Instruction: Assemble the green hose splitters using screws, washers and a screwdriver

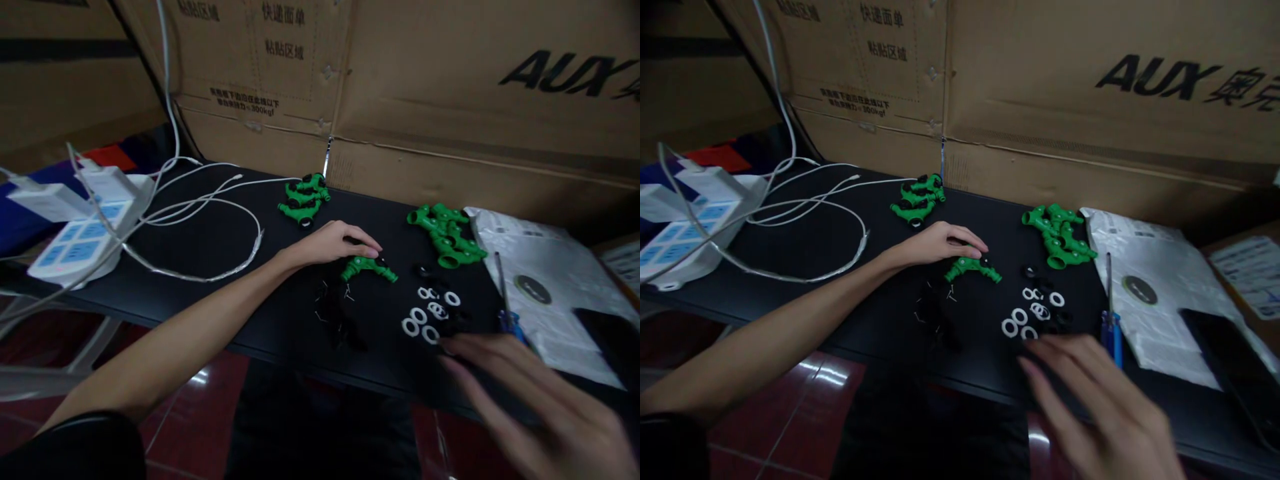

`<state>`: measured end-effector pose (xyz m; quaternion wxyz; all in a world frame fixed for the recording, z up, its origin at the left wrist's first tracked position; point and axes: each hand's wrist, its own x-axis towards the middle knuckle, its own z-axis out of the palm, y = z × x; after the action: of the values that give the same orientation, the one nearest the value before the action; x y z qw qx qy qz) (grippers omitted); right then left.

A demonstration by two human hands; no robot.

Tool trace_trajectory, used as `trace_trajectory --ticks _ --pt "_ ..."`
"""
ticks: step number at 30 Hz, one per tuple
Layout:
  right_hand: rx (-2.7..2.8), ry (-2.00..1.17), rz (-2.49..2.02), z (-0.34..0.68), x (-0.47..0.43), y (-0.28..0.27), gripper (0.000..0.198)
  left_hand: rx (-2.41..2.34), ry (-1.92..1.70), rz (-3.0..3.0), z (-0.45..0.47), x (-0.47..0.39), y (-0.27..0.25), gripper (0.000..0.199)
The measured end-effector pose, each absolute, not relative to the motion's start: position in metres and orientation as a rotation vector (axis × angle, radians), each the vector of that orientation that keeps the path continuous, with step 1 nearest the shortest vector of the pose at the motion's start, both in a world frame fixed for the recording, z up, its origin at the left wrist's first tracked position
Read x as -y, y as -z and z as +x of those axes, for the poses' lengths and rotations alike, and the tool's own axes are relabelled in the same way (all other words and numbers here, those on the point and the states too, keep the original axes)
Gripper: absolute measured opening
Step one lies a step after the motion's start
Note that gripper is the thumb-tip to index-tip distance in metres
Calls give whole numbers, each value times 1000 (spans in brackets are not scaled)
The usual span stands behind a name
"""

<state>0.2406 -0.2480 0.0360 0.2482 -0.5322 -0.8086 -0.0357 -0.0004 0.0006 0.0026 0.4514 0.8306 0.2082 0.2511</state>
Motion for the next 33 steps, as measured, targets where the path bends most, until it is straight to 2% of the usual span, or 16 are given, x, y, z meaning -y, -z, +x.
trace_trajectory --ticks 5,9,16,23,33 --pt "2234 -34 -1460 162 229 -13 36 -501 -642 2053 0 -2 -1 32" --pt "2223 -103 -1451 159 228 0 26 -513 -629 2037 0 -3 0 29" --pt "2007 -169 -1474 180 194 -48 18 -554 -650 1812 2 -3 0 35" --pt "1609 -883 -1267 183 111 -63 31 -588 -654 1792 -1 -5 -3 33" --pt "1444 -1095 -1160 185 105 -54 25 -533 -571 1863 -6 -6 -5 33"
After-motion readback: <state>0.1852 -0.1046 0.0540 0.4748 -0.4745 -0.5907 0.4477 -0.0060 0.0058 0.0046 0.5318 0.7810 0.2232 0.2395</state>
